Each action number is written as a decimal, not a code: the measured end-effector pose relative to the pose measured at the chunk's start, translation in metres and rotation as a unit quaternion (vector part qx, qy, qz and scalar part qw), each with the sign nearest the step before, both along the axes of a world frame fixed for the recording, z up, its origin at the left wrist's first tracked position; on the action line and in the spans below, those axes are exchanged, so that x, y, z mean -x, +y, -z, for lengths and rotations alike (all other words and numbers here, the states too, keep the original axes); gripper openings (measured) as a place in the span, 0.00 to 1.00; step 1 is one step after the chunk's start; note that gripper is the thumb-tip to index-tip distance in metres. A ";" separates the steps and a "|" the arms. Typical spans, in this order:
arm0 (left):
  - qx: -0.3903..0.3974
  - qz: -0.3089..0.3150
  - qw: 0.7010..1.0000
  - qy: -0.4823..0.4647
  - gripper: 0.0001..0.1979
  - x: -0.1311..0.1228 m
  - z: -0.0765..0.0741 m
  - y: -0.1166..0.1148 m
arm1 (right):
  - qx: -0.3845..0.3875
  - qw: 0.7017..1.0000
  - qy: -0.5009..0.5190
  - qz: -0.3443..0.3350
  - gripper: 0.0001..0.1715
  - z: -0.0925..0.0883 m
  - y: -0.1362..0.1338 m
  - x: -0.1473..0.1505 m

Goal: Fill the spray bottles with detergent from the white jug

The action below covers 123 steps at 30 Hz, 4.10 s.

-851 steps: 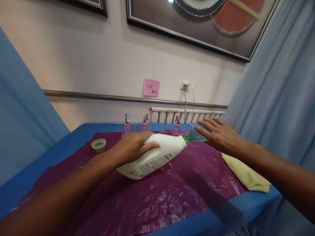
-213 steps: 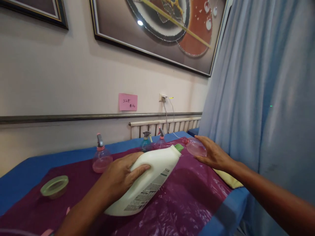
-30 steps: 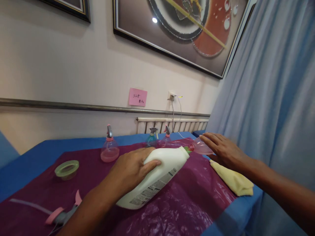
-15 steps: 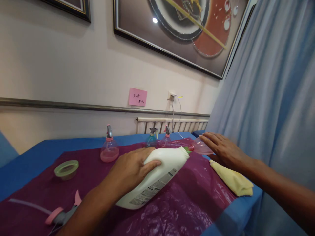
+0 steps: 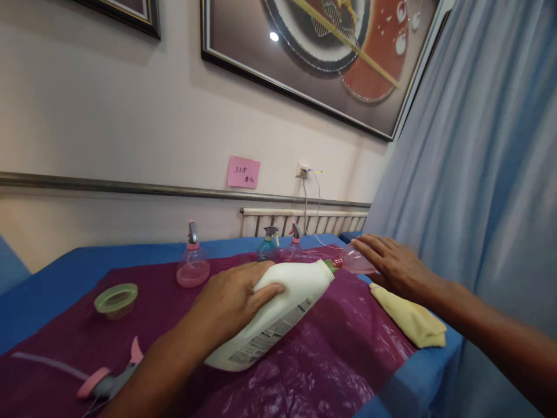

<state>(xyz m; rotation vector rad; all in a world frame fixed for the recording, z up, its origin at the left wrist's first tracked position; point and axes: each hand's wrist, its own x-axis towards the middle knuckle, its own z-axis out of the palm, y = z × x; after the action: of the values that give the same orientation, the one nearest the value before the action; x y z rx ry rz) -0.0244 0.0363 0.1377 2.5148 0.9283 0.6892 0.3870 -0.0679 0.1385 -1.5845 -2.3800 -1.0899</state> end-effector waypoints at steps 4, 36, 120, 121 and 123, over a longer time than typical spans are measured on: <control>-0.001 0.003 1.000 -0.001 0.18 0.000 0.000 0.000 | 0.006 1.000 0.000 0.004 0.50 -0.001 0.000 0.001; -0.012 -0.001 1.000 -0.006 0.18 -0.001 0.001 0.000 | 0.002 1.000 -0.022 0.002 0.47 -0.012 0.001 0.008; -0.026 0.012 1.000 -0.001 0.18 0.000 0.003 -0.002 | 0.007 0.987 -0.152 -0.043 0.34 -0.053 0.007 0.027; -0.027 0.011 1.000 0.001 0.17 0.000 0.004 -0.002 | 0.009 0.987 -0.156 -0.046 0.34 -0.055 0.007 0.029; -0.027 0.010 1.000 0.003 0.17 0.000 0.004 -0.002 | 0.013 0.984 -0.168 -0.053 0.34 -0.060 0.007 0.034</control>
<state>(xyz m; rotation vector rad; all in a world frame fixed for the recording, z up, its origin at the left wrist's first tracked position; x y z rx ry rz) -0.0239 0.0347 0.1337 2.5706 0.8976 0.7097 0.3534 -0.0610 0.1983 -1.3516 -2.6596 -1.4056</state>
